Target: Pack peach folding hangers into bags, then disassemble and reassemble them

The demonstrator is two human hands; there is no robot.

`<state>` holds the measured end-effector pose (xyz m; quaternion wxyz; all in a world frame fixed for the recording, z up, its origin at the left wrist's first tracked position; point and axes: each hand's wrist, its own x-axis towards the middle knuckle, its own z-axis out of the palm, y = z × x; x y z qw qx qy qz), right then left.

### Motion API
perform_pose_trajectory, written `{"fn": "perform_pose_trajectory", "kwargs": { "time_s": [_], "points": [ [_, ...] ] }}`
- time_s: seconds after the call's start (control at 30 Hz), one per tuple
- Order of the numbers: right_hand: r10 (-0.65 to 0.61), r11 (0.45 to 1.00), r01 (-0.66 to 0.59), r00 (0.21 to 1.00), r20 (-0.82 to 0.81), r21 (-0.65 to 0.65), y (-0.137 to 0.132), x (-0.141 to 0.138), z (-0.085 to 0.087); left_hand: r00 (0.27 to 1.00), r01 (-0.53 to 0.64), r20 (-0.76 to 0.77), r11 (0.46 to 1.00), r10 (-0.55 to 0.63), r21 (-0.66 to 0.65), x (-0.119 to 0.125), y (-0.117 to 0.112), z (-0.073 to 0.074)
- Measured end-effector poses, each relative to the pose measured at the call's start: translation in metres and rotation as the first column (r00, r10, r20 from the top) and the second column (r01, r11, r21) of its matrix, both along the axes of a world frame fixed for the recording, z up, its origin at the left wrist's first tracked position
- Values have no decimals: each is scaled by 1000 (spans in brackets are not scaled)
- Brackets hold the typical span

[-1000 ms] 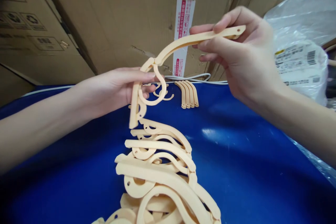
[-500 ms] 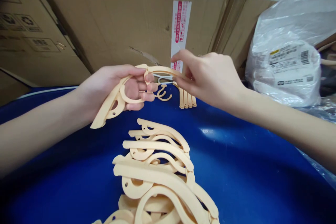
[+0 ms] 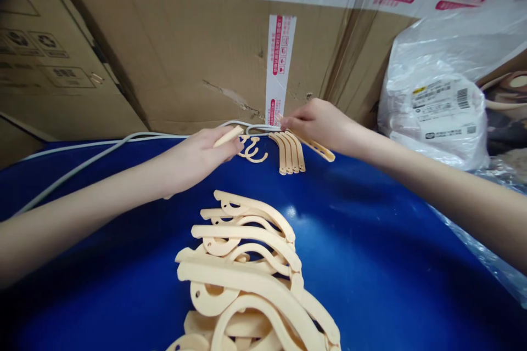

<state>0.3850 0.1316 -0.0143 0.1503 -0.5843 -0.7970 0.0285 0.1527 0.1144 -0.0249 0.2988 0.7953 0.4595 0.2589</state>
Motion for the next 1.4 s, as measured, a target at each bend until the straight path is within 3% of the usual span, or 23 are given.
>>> {"fn": "perform_pose_trajectory", "kwargs": {
  "time_s": [0.07, 0.13, 0.33, 0.47, 0.67, 0.77, 0.9, 1.07, 1.4],
  "points": [
    [-117, 993, 110, 962, 249, 41, 10, 15, -4, 999, -25, -28, 999, 27, 42, -2, 3, -2],
    [-184, 983, 171, 920, 346, 70, 15, 26, -12, 998, -54, 9, 998, 54, 18, -4, 8, -1],
    [-266, 964, 238, 882, 388, 120, 17, 28, -42, 999, -5, 32, 999, 4, 49, -4, 11, -6],
    [-294, 954, 254, 899, 324, 161, 18, 24, -44, 999, 29, 25, 999, -30, 18, -4, 7, -11],
    [-149, 985, 144, 988, 45, 95, 15, 28, -36, 995, -50, 83, 998, 53, -30, -5, 9, -11],
    [-133, 990, 128, 988, 77, 66, 11, 30, -36, 996, -20, 83, 999, 23, -41, -2, 10, -14],
    [-110, 992, 116, 989, 97, -58, 3, 30, -37, 989, 102, -117, 991, -92, 88, 13, 10, -17],
    [-22, 976, 13, 999, -40, -218, -9, 29, -36, 895, 288, -419, 917, -155, 277, 38, 5, -19],
    [154, 965, -188, 971, -184, -184, -31, 40, -46, 864, 339, -476, 887, -162, 313, 42, -4, -21]
  ]
}}
